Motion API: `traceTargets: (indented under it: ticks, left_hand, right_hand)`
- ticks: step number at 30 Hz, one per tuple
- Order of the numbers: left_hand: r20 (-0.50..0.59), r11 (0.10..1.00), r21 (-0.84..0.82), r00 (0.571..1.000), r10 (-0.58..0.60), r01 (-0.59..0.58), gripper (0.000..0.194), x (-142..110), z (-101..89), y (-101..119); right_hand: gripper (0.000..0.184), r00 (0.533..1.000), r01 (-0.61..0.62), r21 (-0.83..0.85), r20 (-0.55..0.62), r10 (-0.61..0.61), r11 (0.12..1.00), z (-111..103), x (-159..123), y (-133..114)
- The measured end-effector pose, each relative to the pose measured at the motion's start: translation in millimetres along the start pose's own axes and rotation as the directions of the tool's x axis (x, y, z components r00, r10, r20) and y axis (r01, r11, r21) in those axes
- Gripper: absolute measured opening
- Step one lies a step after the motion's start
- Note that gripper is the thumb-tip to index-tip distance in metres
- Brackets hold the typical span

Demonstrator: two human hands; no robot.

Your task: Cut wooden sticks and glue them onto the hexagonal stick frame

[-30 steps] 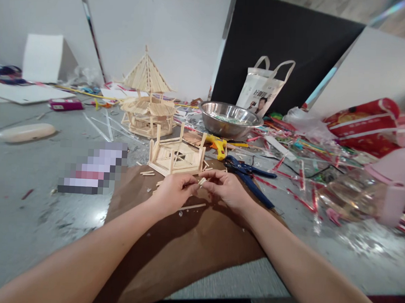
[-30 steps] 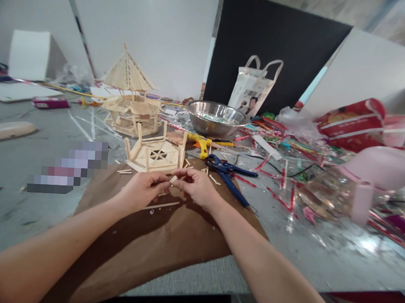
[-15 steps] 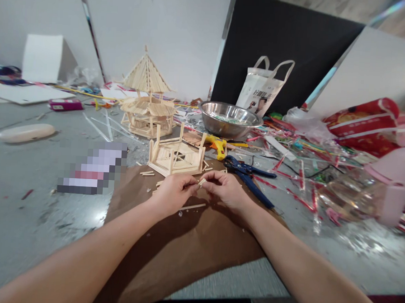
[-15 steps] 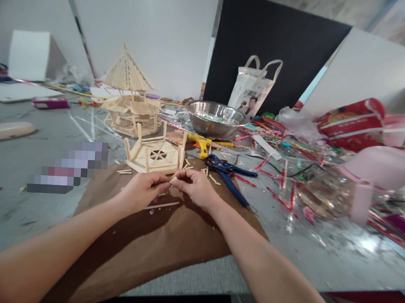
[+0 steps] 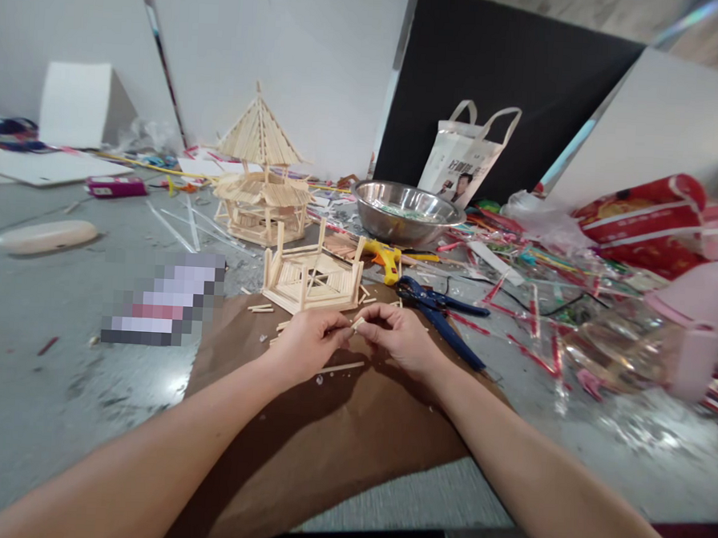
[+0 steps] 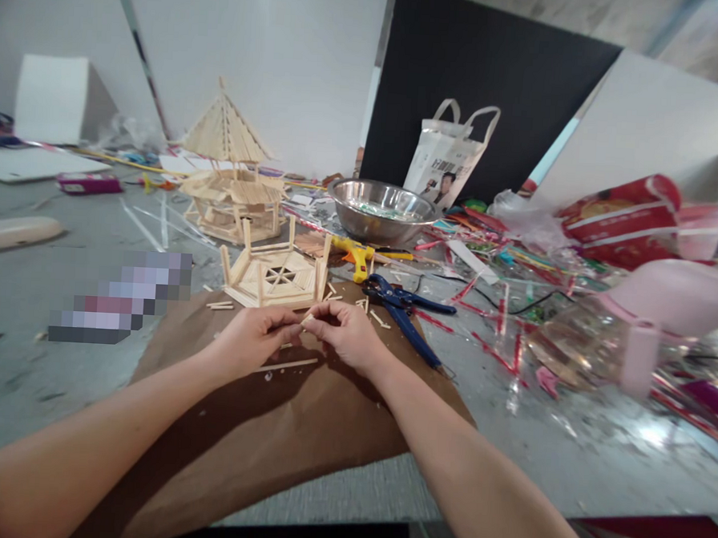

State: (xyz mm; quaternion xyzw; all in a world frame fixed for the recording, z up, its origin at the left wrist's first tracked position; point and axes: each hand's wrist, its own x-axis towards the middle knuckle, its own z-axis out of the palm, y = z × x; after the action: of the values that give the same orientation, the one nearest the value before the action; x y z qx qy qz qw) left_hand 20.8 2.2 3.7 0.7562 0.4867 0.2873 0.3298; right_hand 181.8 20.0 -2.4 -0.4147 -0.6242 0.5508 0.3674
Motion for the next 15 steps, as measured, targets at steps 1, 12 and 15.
traceTargets:
  ticks: [1, 12, 15]
  left_hand:
    - [0.001, 1.000, 0.000, 1.000, 0.001, -0.001, 0.023, -0.1, 0.1, 0.1]
    - [0.022, 0.997, -0.061, 0.999, -0.040, 0.041, 0.025, 1.9, 1.4, -1.1]
    - [0.077, 0.970, -0.201, 0.989, -0.123, 0.136, 0.025, 2.1, 0.1, 0.8]
  right_hand:
    - [0.021, 1.000, -0.001, 0.001, -0.003, 0.001, 1.000, 0.1, 0.0, 0.0]
    - [0.024, 0.998, -0.042, 0.026, -0.045, 0.043, 0.999, 3.1, -0.8, -2.9]
    - [0.024, 0.998, -0.056, 0.046, -0.004, 0.056, 0.997, 4.0, -0.9, -3.1]
